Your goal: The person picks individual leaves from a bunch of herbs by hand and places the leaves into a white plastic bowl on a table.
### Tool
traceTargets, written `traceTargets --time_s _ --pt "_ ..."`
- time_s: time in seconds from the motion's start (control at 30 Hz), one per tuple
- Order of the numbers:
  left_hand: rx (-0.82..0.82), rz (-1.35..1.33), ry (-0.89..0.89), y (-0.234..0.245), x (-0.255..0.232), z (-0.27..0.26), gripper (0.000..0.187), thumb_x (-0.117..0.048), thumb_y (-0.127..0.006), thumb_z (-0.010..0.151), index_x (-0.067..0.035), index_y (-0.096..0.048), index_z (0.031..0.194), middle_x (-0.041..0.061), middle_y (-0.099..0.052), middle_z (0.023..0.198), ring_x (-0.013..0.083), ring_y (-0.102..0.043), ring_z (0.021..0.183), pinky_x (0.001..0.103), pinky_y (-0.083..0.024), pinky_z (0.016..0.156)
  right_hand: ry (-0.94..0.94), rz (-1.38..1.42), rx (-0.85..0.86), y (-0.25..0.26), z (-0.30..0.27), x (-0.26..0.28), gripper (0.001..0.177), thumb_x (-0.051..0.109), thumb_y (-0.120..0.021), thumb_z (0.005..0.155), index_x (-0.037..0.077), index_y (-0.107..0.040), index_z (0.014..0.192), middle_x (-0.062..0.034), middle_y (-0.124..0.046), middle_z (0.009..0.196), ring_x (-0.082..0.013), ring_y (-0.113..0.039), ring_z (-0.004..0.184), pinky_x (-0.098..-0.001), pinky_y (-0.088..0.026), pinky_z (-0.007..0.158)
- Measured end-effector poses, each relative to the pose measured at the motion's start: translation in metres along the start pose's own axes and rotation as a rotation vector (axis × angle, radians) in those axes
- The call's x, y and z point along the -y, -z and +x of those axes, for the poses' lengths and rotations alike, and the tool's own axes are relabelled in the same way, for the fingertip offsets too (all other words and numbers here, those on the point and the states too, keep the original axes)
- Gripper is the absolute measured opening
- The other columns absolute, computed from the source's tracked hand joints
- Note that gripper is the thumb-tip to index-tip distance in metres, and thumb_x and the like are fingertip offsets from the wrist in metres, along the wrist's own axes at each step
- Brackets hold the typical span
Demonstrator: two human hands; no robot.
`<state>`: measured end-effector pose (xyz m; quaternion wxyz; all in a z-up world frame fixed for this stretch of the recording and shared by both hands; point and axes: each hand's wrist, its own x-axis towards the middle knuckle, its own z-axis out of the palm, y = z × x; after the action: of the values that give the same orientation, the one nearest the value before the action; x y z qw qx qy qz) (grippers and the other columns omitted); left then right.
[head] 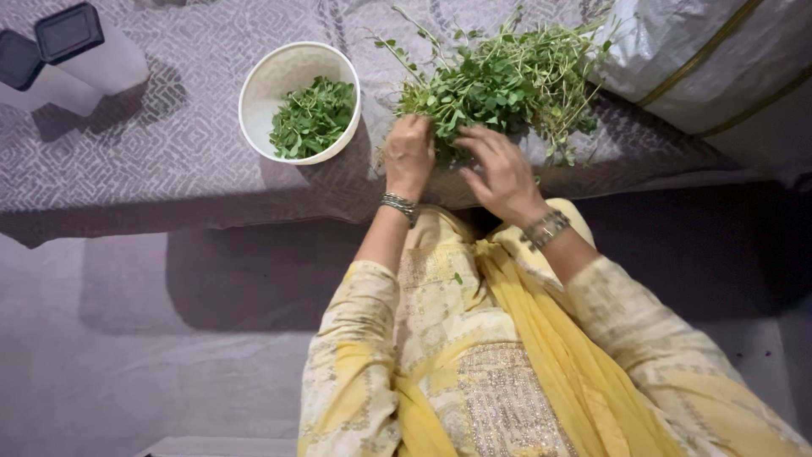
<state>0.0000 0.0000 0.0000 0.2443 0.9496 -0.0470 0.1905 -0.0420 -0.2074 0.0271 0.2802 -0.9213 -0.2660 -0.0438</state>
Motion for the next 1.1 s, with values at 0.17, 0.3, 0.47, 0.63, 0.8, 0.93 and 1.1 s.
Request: traceTargets --time_s 0.17,0.3,0.47,0.63,0.8,0.93,1.1 --pt "-0.14 0.174 -0.039 0.014 -0.013 -0.003 0.022 -0.008 -0.074 0.082 -0.003 -0.071 0.104 0.014 -0.066 0.105 0.0326 -0.062 0.101 0.044 -0.051 0.083 0.113 -0.216 0.142 0.002 0.038 0.011 0.069 0.01 -0.062 0.085 0.015 -0.043 0.151 -0.0034 -0.035 0.165 -0.0242 -0.026 0.155 -0.0492 -0.023 0.125" --pt "-0.155 0.208 -0.041 0.027 -0.015 -0.01 0.016 -0.012 -0.075 0.08 -0.005 -0.067 0.092 0.014 -0.066 0.102 0.0345 -0.062 0.1 0.044 -0.049 0.084 0.036 -0.384 0.115 -0.007 0.042 -0.008 0.076 0.008 -0.062 0.087 0.015 -0.038 0.159 -0.0056 -0.034 0.166 -0.0257 -0.029 0.151 -0.052 -0.022 0.124" --pt "-0.204 0.184 -0.049 0.015 -0.002 -0.02 0.013 -0.01 -0.07 0.09 -0.006 -0.066 0.102 0.011 -0.069 0.101 0.0304 -0.061 0.099 0.045 -0.046 0.088 -0.096 -0.297 0.108 -0.003 0.024 -0.015 0.082 0.013 -0.065 0.084 0.017 -0.033 0.159 -0.0048 -0.034 0.164 -0.0253 -0.028 0.151 -0.0557 -0.02 0.121" --pt "-0.188 0.143 0.032 0.002 -0.003 -0.019 0.018 0.0 -0.057 0.098 -0.005 -0.064 0.115 0.009 -0.071 0.105 0.0258 -0.059 0.099 0.041 -0.045 0.095 -0.098 -0.21 0.028 -0.004 0.016 -0.016 0.083 0.014 -0.068 0.082 0.018 -0.035 0.158 -0.0059 -0.038 0.162 -0.0265 -0.031 0.15 -0.0555 -0.022 0.121" --pt "-0.193 0.143 -0.002 0.032 -0.032 -0.013 0.013 -0.022 -0.066 0.093 -0.009 -0.067 0.09 0.011 -0.069 0.096 0.0329 -0.059 0.098 0.048 -0.038 0.085 -0.051 -0.154 -0.085 -0.003 0.012 -0.016 0.068 0.011 -0.068 0.082 0.014 -0.053 0.148 -0.0074 -0.048 0.157 -0.0283 -0.037 0.147 -0.0531 -0.026 0.119" --pt "-0.245 0.208 -0.054 0.046 -0.043 -0.005 0.008 -0.016 -0.064 0.092 -0.01 -0.068 0.091 0.009 -0.07 0.097 0.0303 -0.06 0.102 0.049 -0.039 0.094 -0.008 -0.186 -0.144 -0.005 0.011 -0.014 0.04 0.007 -0.063 0.092 0.013 -0.067 0.131 -0.0071 -0.055 0.151 -0.0262 -0.042 0.145 -0.045 -0.031 0.126" --pt "-0.254 0.178 -0.122 0.064 -0.055 0.012 0.009 -0.013 -0.065 0.097 -0.008 -0.069 0.091 0.009 -0.074 0.088 0.0283 -0.065 0.093 0.045 -0.042 0.097 0.381 -0.284 -0.106 -0.008 0.022 -0.002 0.036 0.005 -0.058 0.095 0.008 -0.065 0.131 -0.0089 -0.056 0.149 -0.0273 -0.05 0.144 -0.044 -0.032 0.126"
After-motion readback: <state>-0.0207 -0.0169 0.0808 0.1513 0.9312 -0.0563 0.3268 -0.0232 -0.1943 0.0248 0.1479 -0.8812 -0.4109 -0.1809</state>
